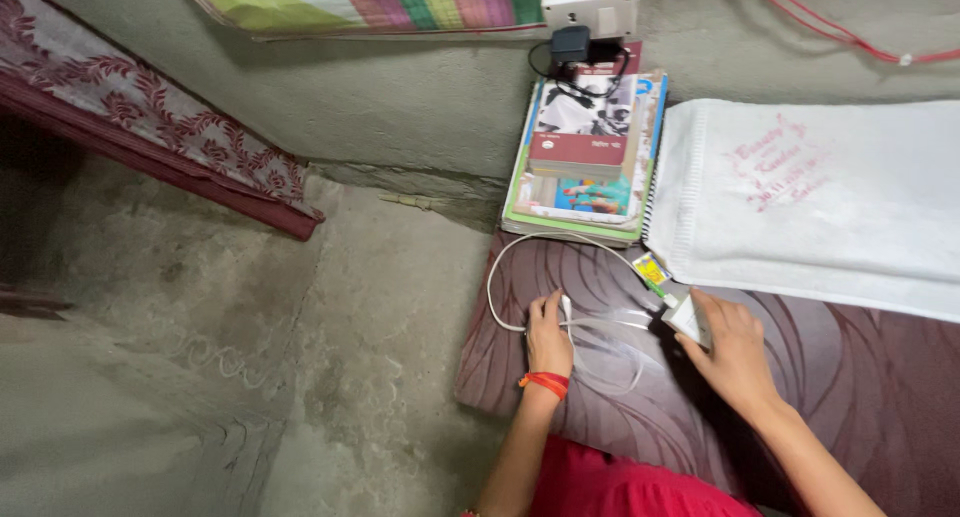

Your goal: The person organizes a study desk by stacking books, winding a cable around a charger adapter, smoothing a cloth cover, and arranging notebooks and books on the desk.

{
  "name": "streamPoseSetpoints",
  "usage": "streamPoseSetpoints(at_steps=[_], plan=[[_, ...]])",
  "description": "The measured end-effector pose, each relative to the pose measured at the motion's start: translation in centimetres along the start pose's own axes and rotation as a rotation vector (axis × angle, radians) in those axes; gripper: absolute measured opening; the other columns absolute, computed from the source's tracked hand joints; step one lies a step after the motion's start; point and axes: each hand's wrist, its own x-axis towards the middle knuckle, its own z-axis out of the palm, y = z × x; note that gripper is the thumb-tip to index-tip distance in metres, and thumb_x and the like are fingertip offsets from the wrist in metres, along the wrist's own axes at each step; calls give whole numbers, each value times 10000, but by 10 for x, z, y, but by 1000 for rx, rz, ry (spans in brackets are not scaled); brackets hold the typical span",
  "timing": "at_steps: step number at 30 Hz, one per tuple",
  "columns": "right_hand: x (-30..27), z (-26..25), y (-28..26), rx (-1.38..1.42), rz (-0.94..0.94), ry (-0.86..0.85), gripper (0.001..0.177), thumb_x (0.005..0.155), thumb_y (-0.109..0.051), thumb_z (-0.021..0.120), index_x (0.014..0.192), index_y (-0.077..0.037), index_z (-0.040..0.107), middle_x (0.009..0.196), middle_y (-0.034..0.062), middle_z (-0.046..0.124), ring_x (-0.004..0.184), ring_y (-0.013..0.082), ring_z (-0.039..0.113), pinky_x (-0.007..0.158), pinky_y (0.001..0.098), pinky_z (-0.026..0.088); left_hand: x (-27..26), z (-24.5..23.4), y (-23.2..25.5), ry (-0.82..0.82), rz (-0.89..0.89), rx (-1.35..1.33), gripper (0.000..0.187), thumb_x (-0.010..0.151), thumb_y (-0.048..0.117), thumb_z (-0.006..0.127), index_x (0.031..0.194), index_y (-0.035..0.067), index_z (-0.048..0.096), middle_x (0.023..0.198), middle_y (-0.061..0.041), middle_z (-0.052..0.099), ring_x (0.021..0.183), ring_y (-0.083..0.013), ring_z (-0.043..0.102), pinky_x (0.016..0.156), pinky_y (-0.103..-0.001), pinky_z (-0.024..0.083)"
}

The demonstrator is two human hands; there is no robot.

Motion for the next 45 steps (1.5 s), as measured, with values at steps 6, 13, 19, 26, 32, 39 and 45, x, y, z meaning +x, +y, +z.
streamPoseSetpoints(at_steps=[6,13,19,26,32,39,45], plan=[[-37,-34,35,-28,69,43,740,781,-258,768,1450,-74,511,1332,149,606,1199,365,533,991,496,409,-33,22,21,-113,166,101,422,752,-82,589,1099,107,736,933,-76,711,958,-317,634,872,-456,463],[-83,-67,98,-104,152,61,714,800,-220,763,1461,-94,522,1371,135,595,1268,350,517,1062,497,391,-76,40,64,-200,275,74,325,814,-29,623,1103,72,729,1043,-133,655,1005,-347,605,891,-456,487],[-108,-76,155,-178,221,11,734,804,-214,763,1489,-103,522,1380,125,596,1293,339,516,1083,501,386,-114,59,84,-218,245,11,318,853,78,736,1161,54,662,1126,-153,637,1085,-378,597,935,-455,489],[-116,-66,188,-227,172,-42,735,821,-249,769,1501,-111,527,1392,121,597,1284,343,518,1062,505,391,-143,66,79,-72,93,44,366,809,61,759,1161,56,659,1119,-153,630,1089,-380,593,929,-456,481],[-115,-71,172,-222,107,-9,681,851,-248,753,1487,-101,561,1458,129,586,1381,330,504,1133,507,375,-155,51,64,40,68,87,316,848,64,720,1160,64,669,1144,-140,645,1088,-371,590,946,-461,471],[-106,-55,104,-122,-59,45,451,881,-158,710,1310,-26,659,1455,191,584,1373,379,524,1187,503,381,-136,26,36,178,55,125,286,877,57,684,1162,52,662,1144,-138,638,1113,-368,588,959,-462,476],[-93,-15,30,77,-132,-54,362,851,-122,692,1198,-20,686,1341,173,631,1263,375,567,1086,464,442,-108,2,8,115,-33,187,295,840,71,715,1131,65,669,1180,-118,641,1112,-357,589,953,-463,478]])
